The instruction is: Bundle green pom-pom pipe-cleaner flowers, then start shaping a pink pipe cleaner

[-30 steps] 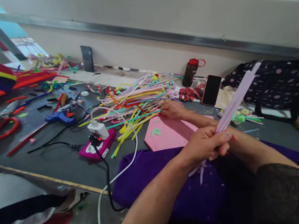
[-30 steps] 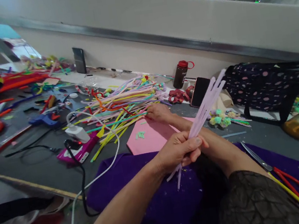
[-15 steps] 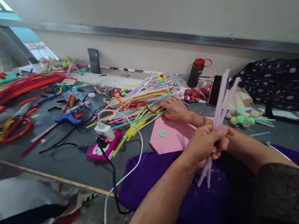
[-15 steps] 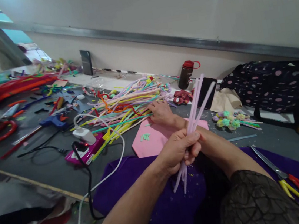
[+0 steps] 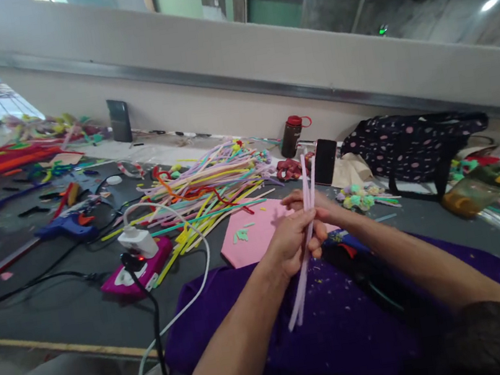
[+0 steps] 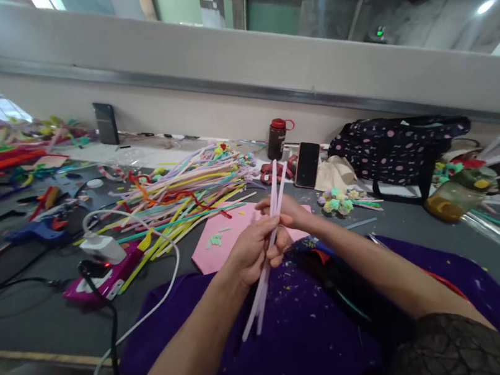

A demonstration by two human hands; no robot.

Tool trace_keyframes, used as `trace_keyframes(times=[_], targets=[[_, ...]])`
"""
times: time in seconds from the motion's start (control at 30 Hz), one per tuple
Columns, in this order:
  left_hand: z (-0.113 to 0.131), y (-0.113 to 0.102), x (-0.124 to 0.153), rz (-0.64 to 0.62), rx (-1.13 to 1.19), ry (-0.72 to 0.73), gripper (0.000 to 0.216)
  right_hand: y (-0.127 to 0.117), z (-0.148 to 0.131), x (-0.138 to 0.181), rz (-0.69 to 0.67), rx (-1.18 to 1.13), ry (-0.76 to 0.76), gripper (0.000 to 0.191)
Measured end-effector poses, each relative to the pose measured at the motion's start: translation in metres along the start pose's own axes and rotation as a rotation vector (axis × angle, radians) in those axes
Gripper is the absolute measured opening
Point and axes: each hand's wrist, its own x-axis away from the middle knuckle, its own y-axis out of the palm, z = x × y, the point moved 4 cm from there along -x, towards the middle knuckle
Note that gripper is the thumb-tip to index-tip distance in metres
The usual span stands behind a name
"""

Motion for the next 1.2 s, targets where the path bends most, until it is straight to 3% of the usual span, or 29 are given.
trace_keyframes(times=[0.03,0.1,0.17,0.27,0.4,0.5,0.73,1.03,1.1,1.2], targets=[[-0.001,0.000,0.000,-0.018,-0.017,-0.024,0.023,-0.012,0.000,0.010,0.045,-0.055,0.015,0.018],[-0.005,0.002,0.000,-0.056,-0.055,-0.063,0.024,-0.032,0.002,0.030,0.191,-0.381,0.091,0.025],[-0.010,0.003,-0.001,-0.082,-0.102,-0.088,0.024,-0.041,0.005,0.049,0.264,-0.623,0.131,0.031],[-0.022,0.005,-0.002,-0.109,-0.213,-0.166,0.024,-0.044,0.009,0.065,0.307,-0.738,0.123,0.032],[-0.036,0.010,-0.001,-0.127,-0.353,-0.280,0.028,-0.049,0.018,0.071,0.368,-0.786,0.099,0.029],[-0.040,0.011,0.000,-0.089,-0.416,-0.327,0.031,-0.052,0.024,0.073,0.337,-0.792,0.130,0.023],[-0.034,-0.001,-0.007,0.142,-0.529,-0.255,0.033,-0.030,0.018,0.077,0.166,-0.619,0.226,0.024],[-0.039,-0.012,-0.011,0.232,-0.617,-0.251,0.031,-0.016,0.021,0.075,0.075,-0.376,0.191,0.026],[-0.039,-0.014,-0.013,0.233,-0.621,-0.239,0.029,-0.018,0.023,0.075,0.090,-0.384,0.220,0.027],[-0.039,-0.016,-0.013,0.224,-0.632,-0.230,0.026,-0.029,0.024,0.075,0.227,-0.489,0.204,0.035]])
